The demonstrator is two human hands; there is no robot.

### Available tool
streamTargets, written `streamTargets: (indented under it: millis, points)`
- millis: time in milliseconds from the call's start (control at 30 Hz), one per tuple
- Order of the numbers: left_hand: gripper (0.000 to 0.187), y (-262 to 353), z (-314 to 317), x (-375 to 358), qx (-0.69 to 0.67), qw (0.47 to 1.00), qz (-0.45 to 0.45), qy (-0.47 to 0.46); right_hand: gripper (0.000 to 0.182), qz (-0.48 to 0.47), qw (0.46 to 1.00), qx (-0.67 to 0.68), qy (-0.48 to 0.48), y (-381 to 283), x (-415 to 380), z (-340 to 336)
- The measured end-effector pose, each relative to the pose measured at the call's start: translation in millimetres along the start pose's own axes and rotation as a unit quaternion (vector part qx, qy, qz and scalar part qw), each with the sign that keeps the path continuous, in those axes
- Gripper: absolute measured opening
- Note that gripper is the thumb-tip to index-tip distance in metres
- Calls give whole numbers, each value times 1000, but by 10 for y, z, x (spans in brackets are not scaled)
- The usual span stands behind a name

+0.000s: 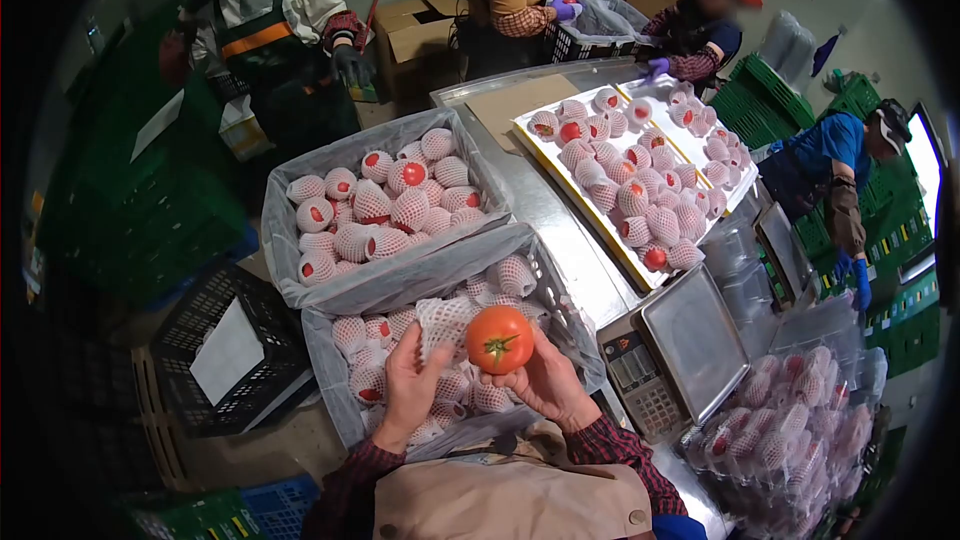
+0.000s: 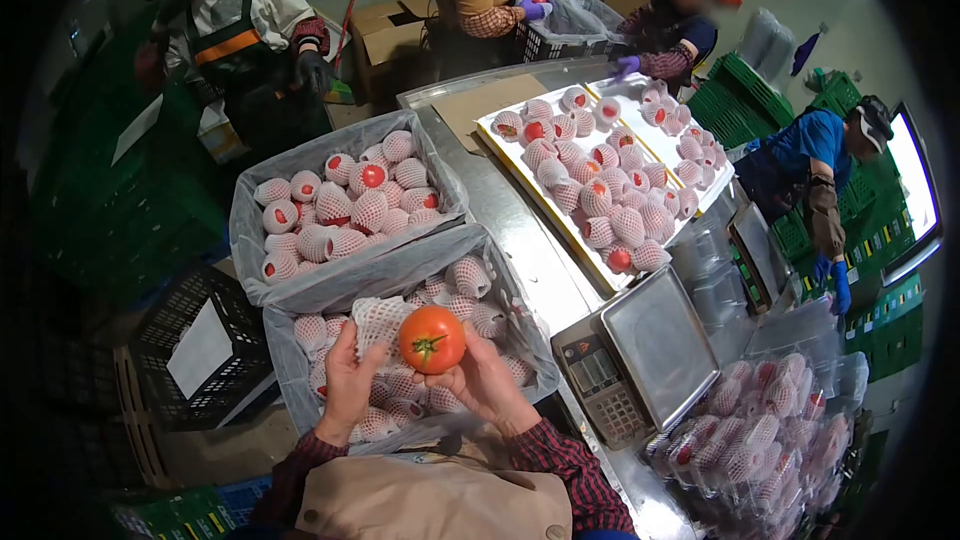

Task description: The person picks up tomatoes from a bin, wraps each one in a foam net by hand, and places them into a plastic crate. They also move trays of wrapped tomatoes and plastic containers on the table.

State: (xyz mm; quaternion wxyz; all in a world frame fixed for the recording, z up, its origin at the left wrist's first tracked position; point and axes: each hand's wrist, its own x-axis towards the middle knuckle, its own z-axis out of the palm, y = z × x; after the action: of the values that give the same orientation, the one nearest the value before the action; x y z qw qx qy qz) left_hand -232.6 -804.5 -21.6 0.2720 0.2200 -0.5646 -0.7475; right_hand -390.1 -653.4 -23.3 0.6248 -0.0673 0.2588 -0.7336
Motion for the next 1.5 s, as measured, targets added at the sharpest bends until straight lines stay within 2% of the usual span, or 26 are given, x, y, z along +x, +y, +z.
streamTargets:
  millis: [33, 100, 167, 233, 267, 367, 433, 467, 533, 600, 667, 733, 833, 967, 1100, 1167, 1200, 1233, 1267, 1300, 1333, 1367, 1400, 1433, 1467, 1500]
  points:
    - [39, -40, -40, -20, 31, 998, -25, 43, 60, -3, 1000, -4, 11, 0, -8, 31]
    - [34, -110, -93, -59, 90, 994, -28, 60, 60, -6, 1000, -8, 21, -10, -27, 119]
    - [30, -129, -85, -89, 147, 986, -30, 76, 59, -4, 996, -37, 76, -29, -46, 243]
    - [31, -121, 17, -114, 107, 993, 54, -16, 55, -29, 991, -79, 100, -21, -70, 362]
    - [31, -92, 73, -117, 107, 993, 53, -16, 51, -53, 984, -121, 123, -12, -75, 386]
    - [43, -6, 146, -110, 121, 987, 74, -70, 40, -60, 975, -183, 110, 51, -70, 307]
    - [58, -12, 115, -94, -125, 989, -71, -37, 34, -66, 968, -213, 115, -12, -128, 399]
    - [58, 3, 91, -96, -123, 989, -70, -36, 29, -71, 959, -245, 122, -46, -151, 434]
    - [70, 46, 28, -95, -290, 947, -129, -36, 25, -94, 947, -268, 147, -70, -150, 419]
    - [70, 70, 23, -93, -309, 939, -142, -53, 20, -115, 932, -297, 176, -78, -158, 294]
    - [71, 60, 39, -113, -331, 928, -153, -70, 20, -94, 932, -292, 191, 25, -101, 200]
    - [69, 19, 47, -149, -378, 898, -223, -39, 23, -53, 931, -299, 201, 200, -35, 66]
    - [63, 50, 61, -142, -405, 883, -229, -59, 27, -39, 953, -232, 193, 319, 5, 154]
    - [60, 39, 44, -134, -426, 873, -236, -33, 39, -20, 953, -257, 162, 327, 31, 20]
    - [60, -21, 26, -147, -416, 878, -237, -30, 31, -24, 954, -225, 197, 354, 29, 85]
    - [61, -65, -6, -174, -408, 883, -229, -37, 33, 66, 975, -101, 186, 366, 94, 108]
    - [63, -80, -31, -191, -398, 883, -242, -58, 33, 28, 987, -72, 144, 378, 40, 178]
    - [65, -81, -82, -205, -388, 884, -251, -70, 31, -28, 980, -99, 173, 401, 68, 194]
    - [69, -62, -145, -181, -378, 890, -234, -101, 25, -86, 958, -192, 195, 388, 63, 157]
    - [69, -77, -222, -190, -356, 904, -222, -86, 18, -90, 915, -307, 246, 304, 31, 95]
    - [68, -57, -264, -240, -306, 926, -213, -65, 16, -199, 839, -457, 218, 238, 79, 208]
    - [66, -32, -301, -285, -254, 943, -209, -45, 17, -256, 792, -509, 217, 200, 103, 392]
    - [66, 35, -327, -309, -253, 947, -196, -21, 20, -316, 704, -604, 200, 216, 111, 559]
    - [64, 116, -332, -319, 7, 999, -31, -5, 17, -314, 634, -689, 160, 224, 38, 598]
    - [62, 166, -359, -338, 270, 954, 128, 9, 14, -353, 597, -717, 70, 276, 108, 645]
    - [62, 111, -441, -369, 271, 954, 128, 20, 13, -389, 553, -737, -16, 345, 162, 700]
